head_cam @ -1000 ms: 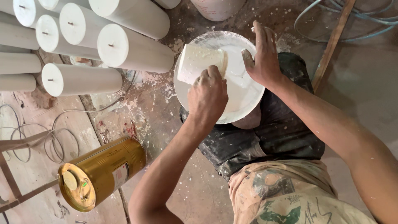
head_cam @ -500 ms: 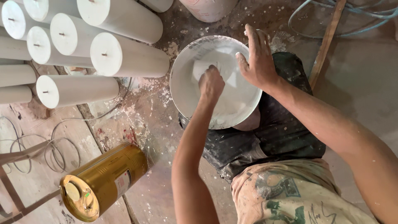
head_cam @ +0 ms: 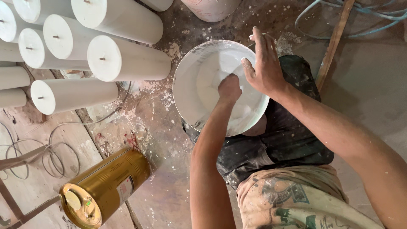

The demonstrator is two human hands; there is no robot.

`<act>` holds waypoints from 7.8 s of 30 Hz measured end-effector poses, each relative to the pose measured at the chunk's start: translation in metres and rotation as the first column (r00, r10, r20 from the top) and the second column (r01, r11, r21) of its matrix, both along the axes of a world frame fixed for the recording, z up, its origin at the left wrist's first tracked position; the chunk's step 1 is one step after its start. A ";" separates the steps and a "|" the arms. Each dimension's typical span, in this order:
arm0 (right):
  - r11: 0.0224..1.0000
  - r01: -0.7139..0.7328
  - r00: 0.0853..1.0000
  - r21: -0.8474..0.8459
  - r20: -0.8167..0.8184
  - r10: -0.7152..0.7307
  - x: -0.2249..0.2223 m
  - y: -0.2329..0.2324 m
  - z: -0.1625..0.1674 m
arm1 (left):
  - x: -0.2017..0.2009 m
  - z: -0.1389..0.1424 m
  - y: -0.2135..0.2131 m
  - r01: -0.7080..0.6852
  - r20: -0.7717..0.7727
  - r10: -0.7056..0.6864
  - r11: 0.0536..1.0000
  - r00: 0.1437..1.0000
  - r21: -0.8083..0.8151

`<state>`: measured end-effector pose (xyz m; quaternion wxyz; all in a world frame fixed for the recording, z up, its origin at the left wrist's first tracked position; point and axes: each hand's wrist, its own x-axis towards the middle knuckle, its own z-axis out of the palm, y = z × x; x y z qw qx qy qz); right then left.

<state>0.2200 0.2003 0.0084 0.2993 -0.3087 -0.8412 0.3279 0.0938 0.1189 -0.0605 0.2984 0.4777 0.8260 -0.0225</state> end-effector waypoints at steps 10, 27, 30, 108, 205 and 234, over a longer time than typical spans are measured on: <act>1.000 0.028 1.000 0.006 0.008 -0.028 -0.004 0.001 0.003 | -0.015 -0.006 -0.003 0.041 0.229 -0.032 0.999 0.973 -0.036; 0.999 0.031 0.999 -0.008 -0.044 -0.031 0.000 0.002 -0.014 | -0.065 0.141 -0.063 -0.110 0.246 0.057 0.972 0.968 0.206; 0.998 0.023 0.999 0.067 -0.034 -0.021 0.000 0.003 -0.015 | -0.061 0.185 -0.062 -0.094 0.165 0.063 0.977 0.984 0.189; 0.999 -0.002 1.000 0.034 0.004 0.001 0.002 0.005 -0.008 | -0.083 0.054 -0.053 -0.145 0.402 0.122 0.989 0.907 0.027; 1.000 0.003 1.000 -0.005 -0.015 -0.003 0.002 0.003 -0.009 | -0.069 0.119 -0.053 -0.314 0.265 0.257 0.927 0.929 0.203; 0.999 0.028 0.999 0.034 -0.021 -0.027 0.001 0.001 -0.007 | 0.003 0.169 -0.061 0.162 -0.196 -0.094 0.916 0.976 0.367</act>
